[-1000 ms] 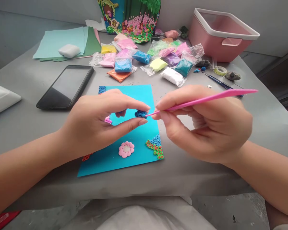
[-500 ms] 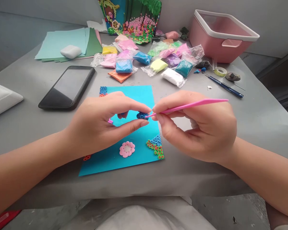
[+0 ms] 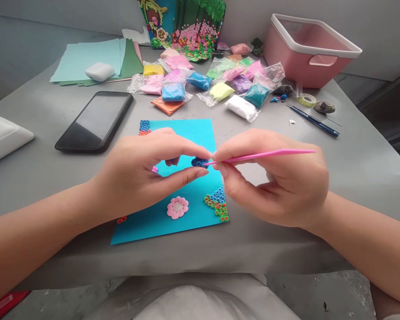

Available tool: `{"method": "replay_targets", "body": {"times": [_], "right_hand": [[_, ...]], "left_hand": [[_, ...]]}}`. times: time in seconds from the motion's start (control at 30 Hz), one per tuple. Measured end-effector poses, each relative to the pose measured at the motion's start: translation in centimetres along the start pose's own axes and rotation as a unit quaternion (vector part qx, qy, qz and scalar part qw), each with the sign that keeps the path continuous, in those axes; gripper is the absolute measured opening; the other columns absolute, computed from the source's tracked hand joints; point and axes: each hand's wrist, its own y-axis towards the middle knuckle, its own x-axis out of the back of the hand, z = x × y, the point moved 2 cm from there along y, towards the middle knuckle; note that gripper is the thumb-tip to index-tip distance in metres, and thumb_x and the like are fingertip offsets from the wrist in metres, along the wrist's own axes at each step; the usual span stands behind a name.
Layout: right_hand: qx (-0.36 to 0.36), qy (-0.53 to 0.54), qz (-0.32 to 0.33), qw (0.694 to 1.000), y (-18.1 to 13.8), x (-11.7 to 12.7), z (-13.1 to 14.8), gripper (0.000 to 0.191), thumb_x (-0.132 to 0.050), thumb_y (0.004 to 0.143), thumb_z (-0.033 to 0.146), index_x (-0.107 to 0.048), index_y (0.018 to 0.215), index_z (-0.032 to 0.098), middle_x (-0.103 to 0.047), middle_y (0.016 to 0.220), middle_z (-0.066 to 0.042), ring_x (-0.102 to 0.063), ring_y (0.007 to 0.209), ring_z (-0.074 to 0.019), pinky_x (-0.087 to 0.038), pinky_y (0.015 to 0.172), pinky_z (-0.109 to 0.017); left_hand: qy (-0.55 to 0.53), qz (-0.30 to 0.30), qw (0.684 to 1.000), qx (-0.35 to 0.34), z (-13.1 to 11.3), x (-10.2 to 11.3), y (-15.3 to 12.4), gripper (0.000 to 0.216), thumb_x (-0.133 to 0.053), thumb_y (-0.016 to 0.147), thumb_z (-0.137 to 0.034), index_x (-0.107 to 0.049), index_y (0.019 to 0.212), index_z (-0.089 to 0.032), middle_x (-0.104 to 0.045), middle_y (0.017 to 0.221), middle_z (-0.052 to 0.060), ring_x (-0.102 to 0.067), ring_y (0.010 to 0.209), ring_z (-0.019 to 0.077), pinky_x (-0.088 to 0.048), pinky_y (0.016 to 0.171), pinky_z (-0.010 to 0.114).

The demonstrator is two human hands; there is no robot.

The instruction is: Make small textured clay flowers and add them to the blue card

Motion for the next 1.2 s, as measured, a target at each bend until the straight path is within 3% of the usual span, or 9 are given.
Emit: {"method": "replay_targets", "body": {"times": [0.13, 0.2, 0.3, 0.4, 0.5, 0.63, 0.77, 0.97, 1.2], "right_hand": [[-0.071, 0.032, -0.144, 0.987, -0.1, 0.3, -0.2, 0.017, -0.075, 0.095, 0.024, -0.083, 0.102, 0.038, -0.08, 0.089, -0.003, -0.08, 0.081, -0.0301, -0.065, 0.063, -0.046], [-0.128, 0.062, -0.134, 0.981, 0.3, 0.4, -0.6, 0.011, -0.073, 0.099, 0.028, -0.082, 0.096, 0.035, -0.079, 0.087, -0.003, -0.079, 0.079, -0.0288, -0.066, 0.066, -0.045], [-0.196, 0.052, 0.039, 0.978, 1.2, 0.4, -1.8, 0.029, -0.07, 0.104, 0.039, -0.073, 0.078, 0.027, -0.075, 0.071, -0.001, -0.073, 0.06, -0.0197, -0.06, 0.054, -0.035], [-0.237, -0.086, 0.222, 0.942, 1.3, 0.5, -3.3, 0.061, -0.064, 0.105, 0.059, -0.053, 0.056, 0.023, -0.057, 0.047, 0.003, -0.049, 0.038, -0.0117, -0.035, 0.038, -0.031], [-0.225, -0.234, 0.306, 0.895, 0.6, 0.8, -4.7, 0.072, -0.058, 0.105, 0.067, -0.043, 0.049, 0.024, -0.043, 0.039, 0.002, -0.032, 0.034, -0.0112, -0.02, 0.041, -0.035], [-0.169, -0.334, 0.267, 0.888, 0.0, 1.2, -5.2, 0.075, -0.057, 0.103, 0.07, -0.041, 0.045, 0.025, -0.041, 0.037, 0.0, -0.022, 0.035, -0.0114, -0.016, 0.047, -0.037], [-0.132, -0.364, 0.206, 0.899, 0.5, 1.1, -4.2, 0.055, -0.064, 0.102, 0.055, -0.051, 0.058, 0.025, -0.055, 0.05, -0.002, -0.039, 0.047, -0.0162, -0.024, 0.049, -0.036], [0.012, -0.17, 0.099, 0.98, 1.1, -0.4, -1.7, 0.012, -0.068, 0.102, 0.021, -0.071, 0.093, 0.028, -0.074, 0.08, 0.0, -0.067, 0.069, -0.0172, -0.054, 0.064, -0.034], [0.127, -0.121, 0.01, 0.984, 0.8, -2.2, -1.2, 0.026, -0.077, 0.098, 0.021, -0.079, 0.12, 0.032, -0.074, 0.122, -0.011, -0.077, 0.114, -0.0281, -0.066, 0.095, -0.048]], "left_hand": [[-0.034, 0.034, 0.998, 0.04, 0.1, 0.3, 0.1, 0.014, -0.072, 0.103, -0.028, -0.082, 0.112, -0.026, -0.084, 0.111, 0.002, -0.074, 0.098, 0.019, -0.058, 0.087, 0.031], [-0.046, 0.057, 0.996, 0.059, 0.2, 0.3, 0.1, 0.013, -0.074, 0.101, -0.028, -0.084, 0.108, -0.024, -0.081, 0.109, 0.003, -0.073, 0.099, 0.0196, -0.058, 0.087, 0.032], [-0.025, 0.101, 0.991, 0.085, 0.4, 0.2, -0.1, 0.013, -0.075, 0.098, -0.027, -0.086, 0.104, -0.024, -0.075, 0.103, 0.004, -0.071, 0.099, 0.0211, -0.055, 0.089, 0.034], [0.01, 0.143, 0.987, 0.075, 0.7, 0.0, -0.3, 0.018, -0.072, 0.1, -0.031, -0.087, 0.107, -0.025, -0.072, 0.103, 0.005, -0.066, 0.099, 0.0233, -0.053, 0.093, 0.037], [0.016, 0.165, 0.984, 0.062, 0.8, -0.2, -0.4, 0.025, -0.068, 0.103, -0.035, -0.087, 0.115, -0.025, -0.073, 0.106, 0.006, -0.064, 0.101, 0.0252, -0.052, 0.093, 0.039], [0.001, 0.135, 0.986, 0.094, 0.6, 0.0, 0.0, 0.041, -0.05, 0.112, -0.041, -0.08, 0.132, -0.022, -0.077, 0.115, 0.008, -0.066, 0.11, 0.0272, -0.053, 0.101, 0.043], [-0.045, 0.085, 0.987, 0.133, 0.9, 0.4, 0.5, 0.051, -0.037, 0.107, -0.015, -0.07, 0.146, -0.016, -0.079, 0.13, 0.009, -0.069, 0.125, 0.0244, -0.055, 0.113, 0.042], [-0.191, -0.009, 0.969, 0.159, 1.3, 0.4, 1.0, 0.048, -0.053, 0.103, -0.013, -0.066, 0.148, -0.025, -0.08, 0.128, 0.006, -0.079, 0.11, 0.0204, -0.069, 0.096, 0.036], [-0.27, 0.038, 0.954, 0.122, -1.0, 0.2, 0.4, 0.075, -0.058, 0.106, -0.021, -0.031, 0.171, -0.047, -0.044, 0.178, 0.003, -0.048, 0.163, 0.0314, -0.072, 0.097, 0.038]]}}
